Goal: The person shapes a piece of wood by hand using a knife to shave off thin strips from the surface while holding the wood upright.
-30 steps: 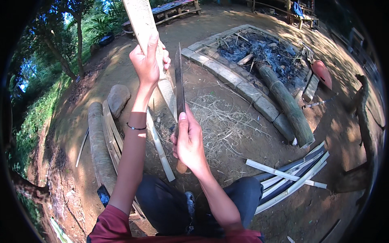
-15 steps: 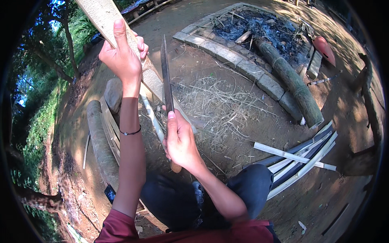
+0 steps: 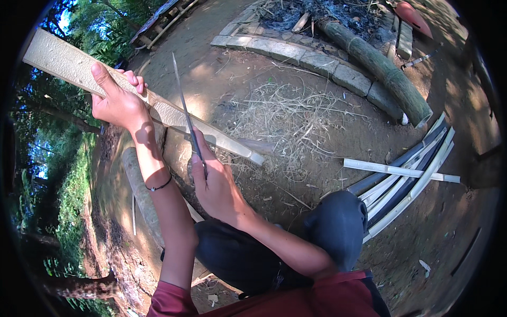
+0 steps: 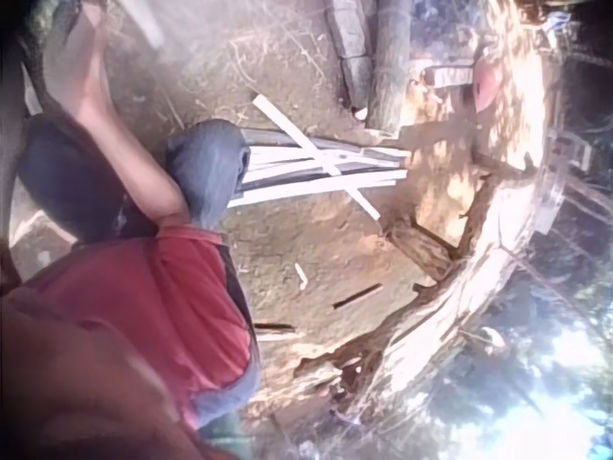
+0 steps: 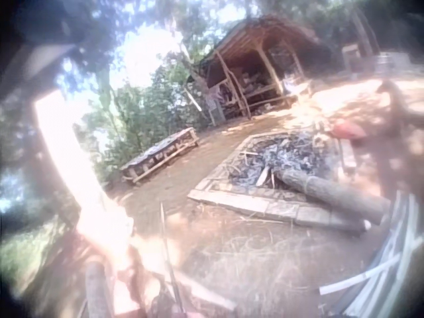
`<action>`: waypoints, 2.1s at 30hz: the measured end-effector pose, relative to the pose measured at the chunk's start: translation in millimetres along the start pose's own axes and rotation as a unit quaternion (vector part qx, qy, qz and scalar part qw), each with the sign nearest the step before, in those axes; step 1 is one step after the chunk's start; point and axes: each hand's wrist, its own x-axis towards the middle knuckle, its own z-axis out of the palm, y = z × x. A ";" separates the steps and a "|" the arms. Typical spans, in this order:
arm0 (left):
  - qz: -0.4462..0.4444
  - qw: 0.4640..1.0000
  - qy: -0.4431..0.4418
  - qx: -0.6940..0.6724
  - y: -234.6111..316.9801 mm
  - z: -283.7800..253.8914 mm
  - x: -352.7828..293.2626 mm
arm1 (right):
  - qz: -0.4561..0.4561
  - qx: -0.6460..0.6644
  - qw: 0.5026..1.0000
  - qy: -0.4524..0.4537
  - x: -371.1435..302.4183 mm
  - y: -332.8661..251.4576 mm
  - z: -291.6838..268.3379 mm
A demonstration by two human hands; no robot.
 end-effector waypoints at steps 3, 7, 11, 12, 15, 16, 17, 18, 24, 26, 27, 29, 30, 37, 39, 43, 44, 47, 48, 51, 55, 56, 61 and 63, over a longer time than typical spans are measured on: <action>0.002 1.000 0.001 -0.007 1.5 5.4 -4.2 | 0.060 0.036 0.998 -0.003 0.4 25.1 -14.9; 0.016 1.000 -0.011 -0.006 1.7 11.5 -7.8 | 0.035 0.067 0.997 -0.013 0.7 22.4 -20.8; 0.045 0.999 -0.011 0.008 1.9 5.0 -3.6 | -0.011 0.035 0.999 -0.015 -3.4 -10.0 -9.4; 0.038 0.999 -0.015 0.002 3.5 7.0 -5.9 | -0.004 0.016 1.000 -0.007 -5.0 0.9 -8.8; 0.031 1.000 -0.002 0.003 -1.0 -0.3 -3.1 | 0.049 0.009 0.999 0.016 -8.2 43.3 -7.8; 0.038 0.999 -0.007 -0.003 -4.3 -3.5 -0.4 | 0.053 -0.013 0.998 0.031 -7.4 55.3 -10.8; 0.038 0.999 -0.002 0.000 -4.6 -7.0 2.7 | 0.057 -0.032 0.997 0.043 -6.0 61.5 -10.3; 0.037 0.999 0.002 0.003 -4.9 -9.5 4.7 | 0.070 -0.008 0.997 0.030 -5.8 65.1 -9.8; 0.057 0.998 -0.001 0.017 2.2 -18.0 0.6 | 0.086 0.045 0.993 -0.070 -10.8 -5.9 -16.9; 0.043 0.999 0.005 0.020 4.5 -22.7 -2.2 | 0.046 0.022 0.999 -0.017 -15.0 19.5 -7.9; 0.043 0.999 0.004 0.021 7.0 -25.2 -0.9 | 0.023 0.011 1.000 0.009 -17.4 36.2 -2.9; 0.039 0.999 -0.010 0.011 9.6 -32.2 0.2 | 0.073 -0.010 0.997 0.029 -19.0 72.3 -1.2; 0.037 0.999 -0.013 0.023 11.5 -34.0 -0.9 | 0.095 -0.033 0.995 0.030 -17.2 87.7 -6.0; 0.033 0.997 -0.050 0.052 15.7 -37.5 -9.6 | 0.140 0.020 0.990 0.024 -26.5 72.2 -12.6; 0.063 0.995 -0.051 0.058 13.5 -42.0 -4.0 | 0.118 0.039 0.992 0.030 -30.1 75.9 -7.7; 0.031 0.994 -0.096 0.049 18.7 -50.6 -7.2 | 0.124 0.070 0.988 0.060 -36.9 118.8 -2.4; 0.043 0.994 -0.089 0.055 19.2 -53.9 -7.6 | 0.104 0.040 0.992 0.061 -37.1 116.6 -1.5; 0.062 0.993 -0.073 0.073 23.1 -71.1 2.9 | 0.084 0.003 0.996 0.038 -37.7 89.4 1.6; 0.063 0.993 -0.068 0.075 22.6 -75.9 5.8 | 0.106 0.020 0.994 0.018 -37.0 68.0 -1.6; 0.051 0.992 -0.114 0.035 28.6 -63.4 -9.3 | 0.066 0.024 0.997 0.039 -38.1 58.2 -4.1; 0.059 0.990 -0.104 0.073 35.1 -53.5 -22.6 | 0.067 0.026 0.997 0.038 -39.6 73.7 -7.6; 0.055 0.989 -0.120 0.065 34.3 -59.9 -15.6 | 0.090 0.035 0.995 0.033 -41.8 84.3 -6.9; 0.039 0.989 -0.133 0.048 29.1 -67.2 -13.1 | 0.166 0.059 0.982 0.071 -40.0 113.4 -12.2; 0.031 0.983 -0.178 0.028 37.3 -76.5 -7.2 | 0.148 0.071 0.986 0.037 -43.4 87.8 -11.5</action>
